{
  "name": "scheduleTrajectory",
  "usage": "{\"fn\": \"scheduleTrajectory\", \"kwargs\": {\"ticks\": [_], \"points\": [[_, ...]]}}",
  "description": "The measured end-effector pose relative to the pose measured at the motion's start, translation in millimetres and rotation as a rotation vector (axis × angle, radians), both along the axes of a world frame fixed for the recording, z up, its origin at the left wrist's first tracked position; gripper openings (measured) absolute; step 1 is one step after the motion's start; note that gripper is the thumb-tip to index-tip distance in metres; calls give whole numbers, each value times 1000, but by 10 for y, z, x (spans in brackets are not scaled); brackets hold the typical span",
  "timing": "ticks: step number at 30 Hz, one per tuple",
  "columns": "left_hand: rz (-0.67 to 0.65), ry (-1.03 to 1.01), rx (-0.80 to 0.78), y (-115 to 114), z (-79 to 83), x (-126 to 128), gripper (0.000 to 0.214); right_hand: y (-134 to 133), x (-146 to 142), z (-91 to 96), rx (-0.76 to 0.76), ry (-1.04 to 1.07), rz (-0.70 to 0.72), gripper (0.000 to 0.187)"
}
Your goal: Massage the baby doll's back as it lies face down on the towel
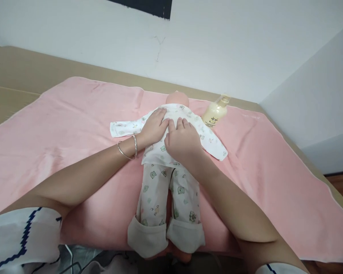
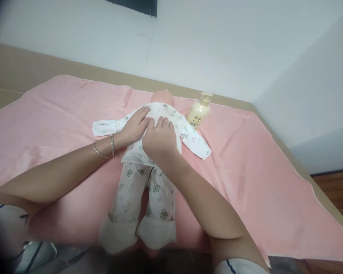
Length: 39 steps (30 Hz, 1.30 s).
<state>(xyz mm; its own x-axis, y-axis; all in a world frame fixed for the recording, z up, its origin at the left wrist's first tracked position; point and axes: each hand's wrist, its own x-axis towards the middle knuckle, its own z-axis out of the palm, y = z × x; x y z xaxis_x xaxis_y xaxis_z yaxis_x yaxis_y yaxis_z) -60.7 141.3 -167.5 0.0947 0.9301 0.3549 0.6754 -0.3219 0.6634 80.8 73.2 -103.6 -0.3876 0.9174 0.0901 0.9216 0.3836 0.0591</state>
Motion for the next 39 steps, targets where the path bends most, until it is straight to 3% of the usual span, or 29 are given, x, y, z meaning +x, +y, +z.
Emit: {"fn": "scheduleTrajectory", "kwargs": {"ticks": [4, 10, 15, 19, 25, 31, 39], "points": [[30, 118, 10, -125, 86, 61, 58, 147, 46, -36, 4, 167, 34, 59], [-53, 207, 86, -440, 236, 239, 45, 511, 229, -120, -99, 347, -178, 71], [-79, 84, 32, -295, 225, 159, 44, 433, 230, -74, -26, 275, -125, 60], [-69, 117, -13, -112, 194, 72, 49, 237, 151, 30, 29, 149, -128, 51], [-44, 98, 31, 20, 10, 19, 60, 96, 63, 85, 42, 20, -96, 46], [10, 102, 32, -20, -22, 72, 62, 356, 182, 24, -64, 182, -63, 55], [55, 123, 18, -56, 209, 143, 37, 711, 198, 37, -155, 209, -154, 65]]}}
